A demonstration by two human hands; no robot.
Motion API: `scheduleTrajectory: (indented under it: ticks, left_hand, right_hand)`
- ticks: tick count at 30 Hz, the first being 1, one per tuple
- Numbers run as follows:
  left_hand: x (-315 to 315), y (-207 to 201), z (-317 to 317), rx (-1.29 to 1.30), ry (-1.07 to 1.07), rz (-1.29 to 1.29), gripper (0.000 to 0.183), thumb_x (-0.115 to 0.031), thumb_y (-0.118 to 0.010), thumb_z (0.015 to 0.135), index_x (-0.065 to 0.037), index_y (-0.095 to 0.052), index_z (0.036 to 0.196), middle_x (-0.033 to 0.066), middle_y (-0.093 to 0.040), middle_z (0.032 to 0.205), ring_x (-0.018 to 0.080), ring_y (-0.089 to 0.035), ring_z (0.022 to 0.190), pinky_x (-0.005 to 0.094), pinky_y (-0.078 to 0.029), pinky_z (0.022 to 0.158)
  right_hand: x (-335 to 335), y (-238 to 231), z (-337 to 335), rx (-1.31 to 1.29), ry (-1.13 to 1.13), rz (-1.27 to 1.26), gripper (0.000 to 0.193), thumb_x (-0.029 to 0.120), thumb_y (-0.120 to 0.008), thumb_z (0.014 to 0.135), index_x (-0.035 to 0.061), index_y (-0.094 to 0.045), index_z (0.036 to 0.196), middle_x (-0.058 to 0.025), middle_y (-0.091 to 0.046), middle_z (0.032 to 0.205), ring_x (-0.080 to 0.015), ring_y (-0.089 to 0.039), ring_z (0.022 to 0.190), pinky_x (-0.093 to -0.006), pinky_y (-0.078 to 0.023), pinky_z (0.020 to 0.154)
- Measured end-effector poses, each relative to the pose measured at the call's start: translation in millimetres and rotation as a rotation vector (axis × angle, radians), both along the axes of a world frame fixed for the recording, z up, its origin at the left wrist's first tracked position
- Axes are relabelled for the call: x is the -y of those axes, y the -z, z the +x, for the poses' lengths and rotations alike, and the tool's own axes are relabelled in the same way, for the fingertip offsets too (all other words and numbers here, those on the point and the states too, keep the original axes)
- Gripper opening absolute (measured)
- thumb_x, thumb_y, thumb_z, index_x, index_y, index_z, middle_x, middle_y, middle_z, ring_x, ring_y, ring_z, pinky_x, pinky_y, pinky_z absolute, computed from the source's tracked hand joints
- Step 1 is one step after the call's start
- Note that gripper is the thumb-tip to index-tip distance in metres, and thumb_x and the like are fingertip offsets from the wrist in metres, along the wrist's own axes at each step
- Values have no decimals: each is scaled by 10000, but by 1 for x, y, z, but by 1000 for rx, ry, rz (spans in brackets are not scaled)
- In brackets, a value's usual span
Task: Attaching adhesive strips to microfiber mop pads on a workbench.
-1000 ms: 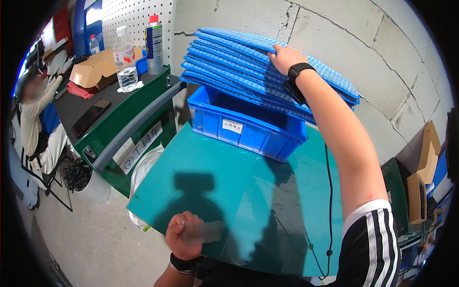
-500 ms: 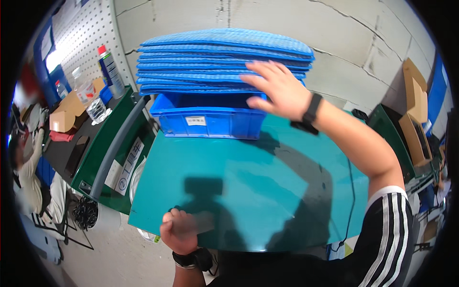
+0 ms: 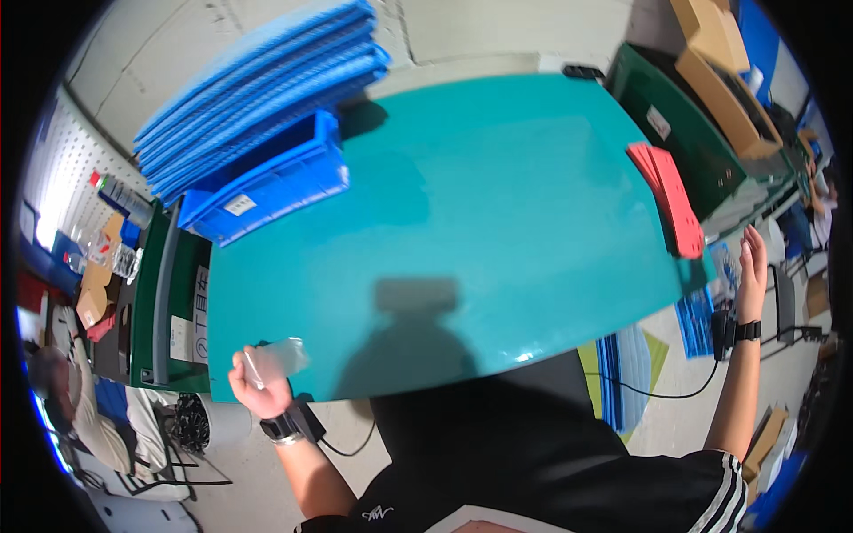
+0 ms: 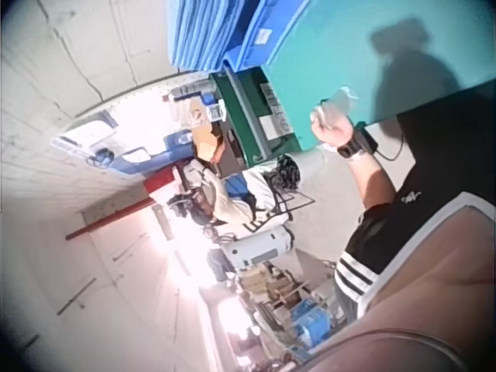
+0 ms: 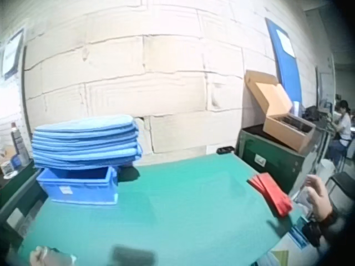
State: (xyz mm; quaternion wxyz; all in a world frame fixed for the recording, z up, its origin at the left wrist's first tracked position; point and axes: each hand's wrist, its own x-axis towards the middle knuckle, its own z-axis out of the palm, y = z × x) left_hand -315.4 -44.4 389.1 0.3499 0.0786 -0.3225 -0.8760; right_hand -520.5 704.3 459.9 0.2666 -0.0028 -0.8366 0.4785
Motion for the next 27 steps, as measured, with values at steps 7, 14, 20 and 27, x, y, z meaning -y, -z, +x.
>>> scheduleTrajectory:
  ticks: [7, 14, 20, 27]
  left_hand:
    - [43, 9, 11, 130, 19, -95, 201, -195, -585, 890, -13, -588, 974, 115, -629, 1014, 259, -572, 1029, 438, -425, 982]
    - [66, -10, 12, 400, -147, -248, 436, -186, -626, 842, 81, -570, 1183, 172, -642, 1140, 296, -614, 1039, 407, -478, 962]
    - [121, -38, 29, 742, 223, -525, 297, -293, -597, 886, -29, -636, 1017, 126, -670, 961, 216, -638, 778, 324, -526, 594]
    - [92, -59, 10, 1056, -2, -1011, 285, -311, -566, 894, -31, -616, 911, 95, -634, 854, 257, -628, 820, 417, -513, 738]
  right_hand:
    - [-217, 232, 80, 514, 416, 119, 569, 412, -636, 932, 28, -520, 1335, -181, -583, 1300, -260, -536, 1228, -366, -408, 1031]
    - [-176, 335, 151, 1501, 209, 568, 625, 378, -660, 833, 77, -492, 1356, -234, -543, 1335, -380, -541, 1232, -447, -454, 1030]
    - [-141, 434, 179, 1601, 66, 450, 469, 204, -500, 862, 98, -515, 1319, -224, -517, 1361, -376, -508, 1269, -462, -428, 1049]
    - [-115, 542, 179, 1682, 210, 76, 614, 359, -646, 818, 47, -521, 1332, -255, -557, 1321, -365, -544, 1228, -442, -450, 1023]
